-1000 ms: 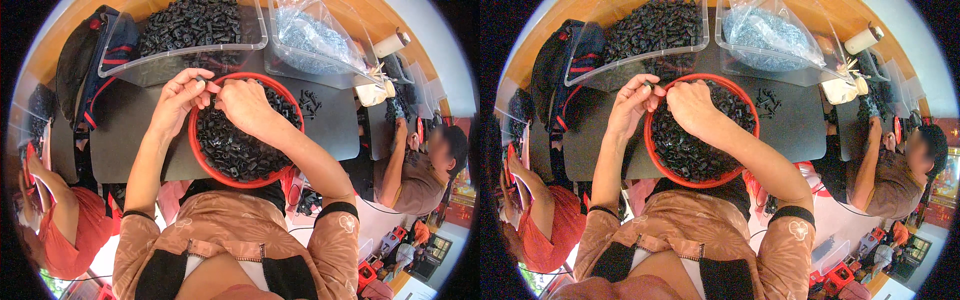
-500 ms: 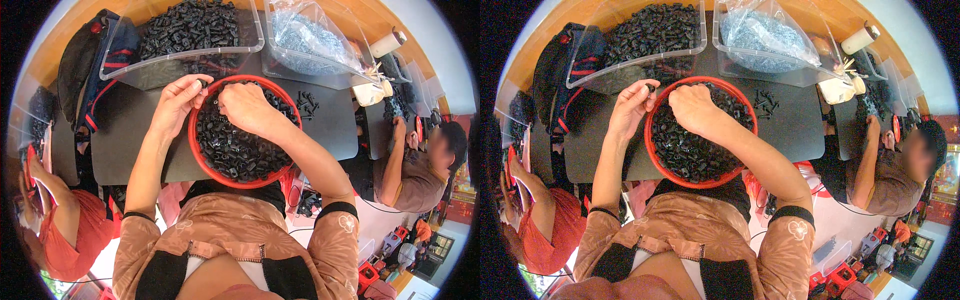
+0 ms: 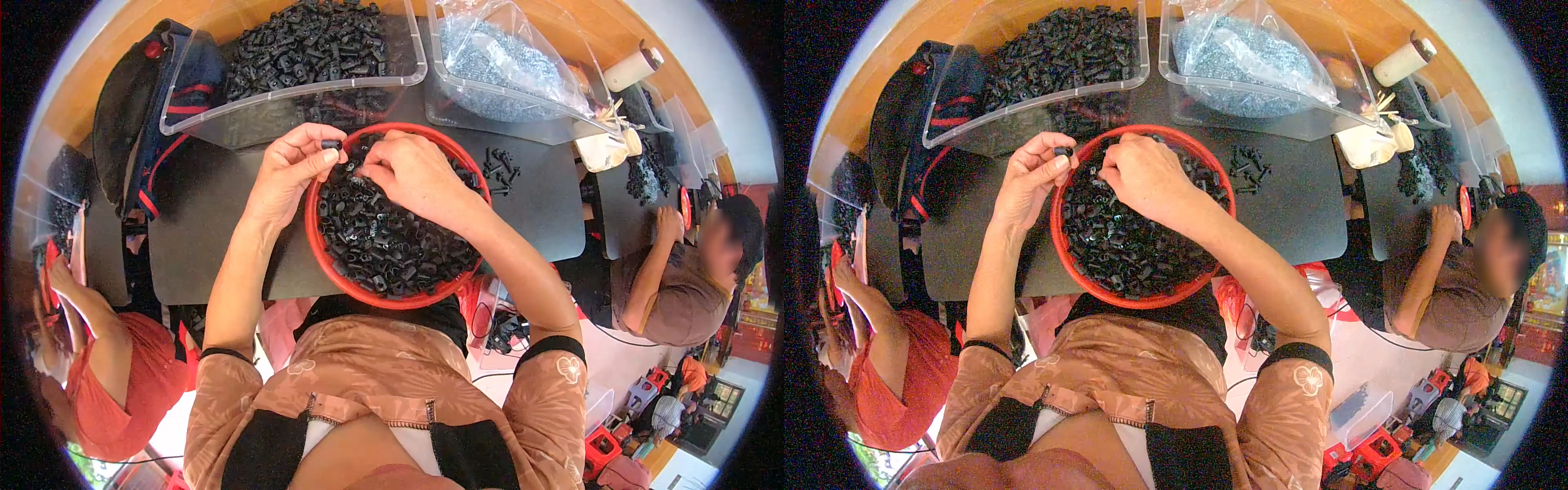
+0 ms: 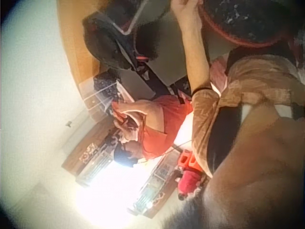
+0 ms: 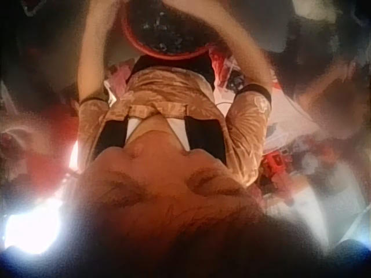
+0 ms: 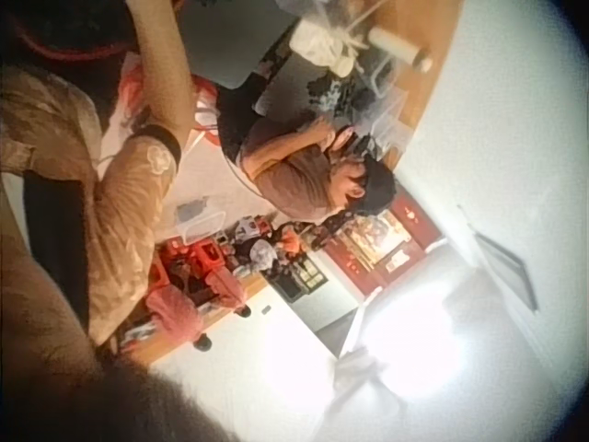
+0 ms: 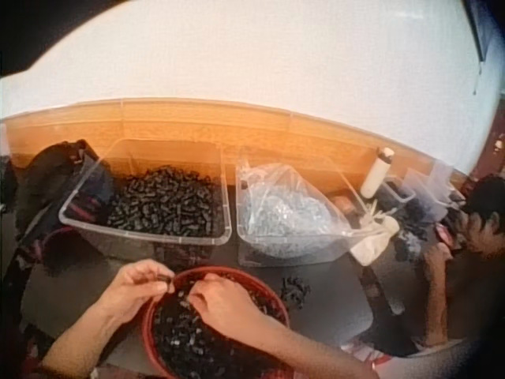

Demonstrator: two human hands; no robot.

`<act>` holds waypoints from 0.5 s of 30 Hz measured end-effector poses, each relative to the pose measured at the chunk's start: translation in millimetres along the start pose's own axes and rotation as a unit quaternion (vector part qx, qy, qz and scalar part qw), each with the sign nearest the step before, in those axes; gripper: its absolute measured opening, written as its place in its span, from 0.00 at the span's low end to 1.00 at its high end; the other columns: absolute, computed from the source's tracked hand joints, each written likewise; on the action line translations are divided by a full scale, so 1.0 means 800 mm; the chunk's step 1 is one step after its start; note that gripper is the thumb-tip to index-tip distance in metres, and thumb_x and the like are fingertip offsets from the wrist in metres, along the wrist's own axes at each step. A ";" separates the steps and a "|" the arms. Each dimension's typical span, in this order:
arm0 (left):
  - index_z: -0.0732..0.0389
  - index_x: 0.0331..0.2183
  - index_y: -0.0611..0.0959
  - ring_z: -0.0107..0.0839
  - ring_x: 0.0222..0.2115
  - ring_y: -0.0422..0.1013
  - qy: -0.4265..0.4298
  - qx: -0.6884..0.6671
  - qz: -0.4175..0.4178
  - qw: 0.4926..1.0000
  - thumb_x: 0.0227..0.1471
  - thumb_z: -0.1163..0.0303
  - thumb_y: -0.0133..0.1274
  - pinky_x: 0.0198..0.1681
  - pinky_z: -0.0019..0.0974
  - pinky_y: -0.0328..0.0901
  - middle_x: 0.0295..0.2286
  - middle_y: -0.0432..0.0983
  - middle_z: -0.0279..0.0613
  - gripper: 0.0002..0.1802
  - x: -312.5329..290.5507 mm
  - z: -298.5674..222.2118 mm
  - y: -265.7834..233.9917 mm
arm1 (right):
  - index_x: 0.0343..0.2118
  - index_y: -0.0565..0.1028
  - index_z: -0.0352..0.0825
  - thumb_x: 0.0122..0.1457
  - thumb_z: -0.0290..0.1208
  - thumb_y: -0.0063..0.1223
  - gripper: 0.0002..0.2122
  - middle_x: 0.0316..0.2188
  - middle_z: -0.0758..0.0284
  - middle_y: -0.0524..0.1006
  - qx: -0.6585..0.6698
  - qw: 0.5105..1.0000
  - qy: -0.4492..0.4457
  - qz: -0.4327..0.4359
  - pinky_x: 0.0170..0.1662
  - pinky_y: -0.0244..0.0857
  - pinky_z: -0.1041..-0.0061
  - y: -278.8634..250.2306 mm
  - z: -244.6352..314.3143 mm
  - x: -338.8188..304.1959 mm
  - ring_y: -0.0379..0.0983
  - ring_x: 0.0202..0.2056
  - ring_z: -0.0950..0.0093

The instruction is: The person assembles plastic cord locks by hand, taking plastic components and springs from containers and fitting the pieces together.

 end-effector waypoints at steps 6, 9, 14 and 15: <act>0.61 0.38 0.78 0.17 0.23 0.63 0.002 0.012 0.000 1.000 0.47 0.73 0.58 0.29 0.21 0.59 0.28 0.76 0.34 0.14 0.000 0.000 0.000 | 0.24 0.79 0.33 0.48 0.30 0.56 0.06 0.27 0.57 0.73 -0.082 0.996 -0.005 0.034 0.36 0.66 0.60 0.019 0.008 0.004 0.73 0.32 0.58; 0.61 0.39 0.77 0.17 0.23 0.63 0.004 -0.009 0.001 1.000 0.48 0.72 0.57 0.29 0.21 0.59 0.28 0.76 0.35 0.13 0.000 -0.002 0.000 | 0.24 0.78 0.33 0.48 0.29 0.55 0.05 0.28 0.57 0.73 -0.075 0.995 -0.027 0.061 0.36 0.66 0.60 0.025 0.013 0.006 0.72 0.33 0.57; 0.61 0.38 0.77 0.17 0.24 0.63 -0.012 0.006 -0.001 1.000 0.51 0.69 0.55 0.30 0.21 0.59 0.27 0.74 0.33 0.12 0.000 0.001 0.001 | 0.25 0.77 0.32 0.48 0.26 0.53 0.04 0.28 0.58 0.72 -0.032 0.998 -0.008 0.048 0.37 0.66 0.60 0.024 0.006 0.004 0.72 0.33 0.57; 0.61 0.38 0.77 0.17 0.24 0.63 -0.012 0.006 -0.001 1.000 0.51 0.69 0.55 0.30 0.21 0.59 0.27 0.74 0.33 0.12 0.000 0.002 0.001 | 0.25 0.77 0.32 0.48 0.26 0.53 0.04 0.28 0.58 0.72 -0.033 0.998 -0.008 0.048 0.37 0.66 0.60 0.024 0.006 0.004 0.72 0.33 0.57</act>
Point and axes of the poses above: each hand's wrist, its own x-axis towards the middle knuckle, its own y-axis out of the palm, z = x × y, the point moved 9 cm from there along x, towards the middle knuckle
